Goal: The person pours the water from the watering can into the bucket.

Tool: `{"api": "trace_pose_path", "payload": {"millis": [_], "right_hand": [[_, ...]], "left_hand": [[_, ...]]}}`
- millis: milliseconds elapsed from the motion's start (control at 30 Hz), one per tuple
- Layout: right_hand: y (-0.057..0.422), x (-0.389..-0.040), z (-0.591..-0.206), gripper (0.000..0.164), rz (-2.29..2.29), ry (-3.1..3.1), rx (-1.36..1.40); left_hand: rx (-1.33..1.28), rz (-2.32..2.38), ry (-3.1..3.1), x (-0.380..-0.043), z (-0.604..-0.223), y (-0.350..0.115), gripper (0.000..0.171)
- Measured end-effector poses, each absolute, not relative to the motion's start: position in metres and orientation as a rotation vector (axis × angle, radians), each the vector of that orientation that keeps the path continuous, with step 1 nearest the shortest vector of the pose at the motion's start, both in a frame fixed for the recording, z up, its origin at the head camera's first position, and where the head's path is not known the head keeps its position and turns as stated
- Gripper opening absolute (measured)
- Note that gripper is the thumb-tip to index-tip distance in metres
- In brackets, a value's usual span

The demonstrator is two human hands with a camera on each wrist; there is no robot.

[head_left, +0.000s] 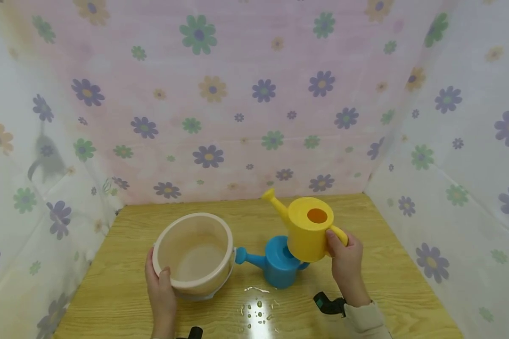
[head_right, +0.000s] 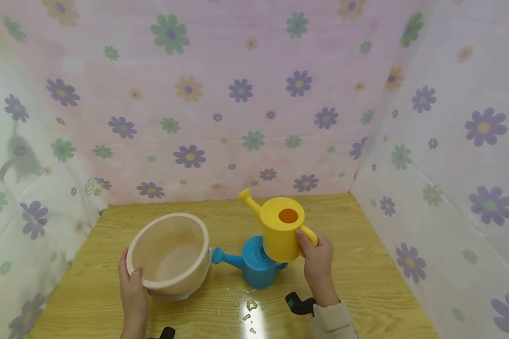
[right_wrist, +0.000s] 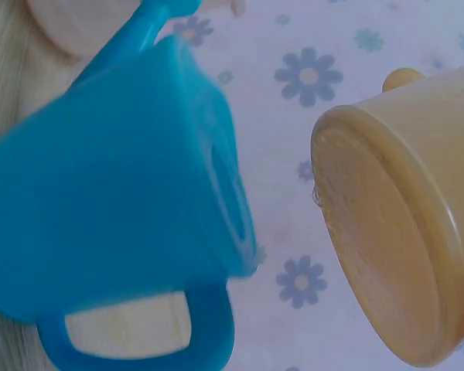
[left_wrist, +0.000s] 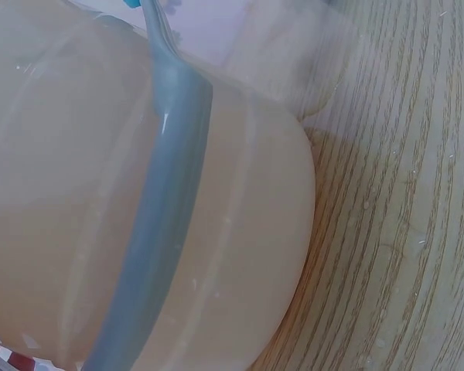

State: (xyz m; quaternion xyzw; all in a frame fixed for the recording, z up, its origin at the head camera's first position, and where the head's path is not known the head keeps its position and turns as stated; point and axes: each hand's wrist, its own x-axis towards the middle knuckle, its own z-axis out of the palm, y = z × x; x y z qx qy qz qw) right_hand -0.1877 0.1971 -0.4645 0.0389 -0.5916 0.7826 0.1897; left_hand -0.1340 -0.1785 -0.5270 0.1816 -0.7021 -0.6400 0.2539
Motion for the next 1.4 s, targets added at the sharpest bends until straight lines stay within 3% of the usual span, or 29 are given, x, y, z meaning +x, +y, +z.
{"api": "trace_pose_path", "payload": {"millis": [333, 667, 1400], "right_hand": [[0.169, -0.162, -0.463, 0.033, 2.309, -1.405, 0.359], [0.151, -0.134, -0.485, 0.028, 2.423, -1.409, 0.25], [0.117, -0.144, -0.485, 0.025, 2.496, -1.521, 0.462]], "left_hand": [[0.495, -1.744, -1.89, -0.132, -0.524, -0.178, 0.057], [0.493, -1.75, -1.898, -0.133, -0.527, -0.173, 0.057], [0.458, -1.774, -1.878, -0.132, -0.526, -0.181, 0.057]]}}
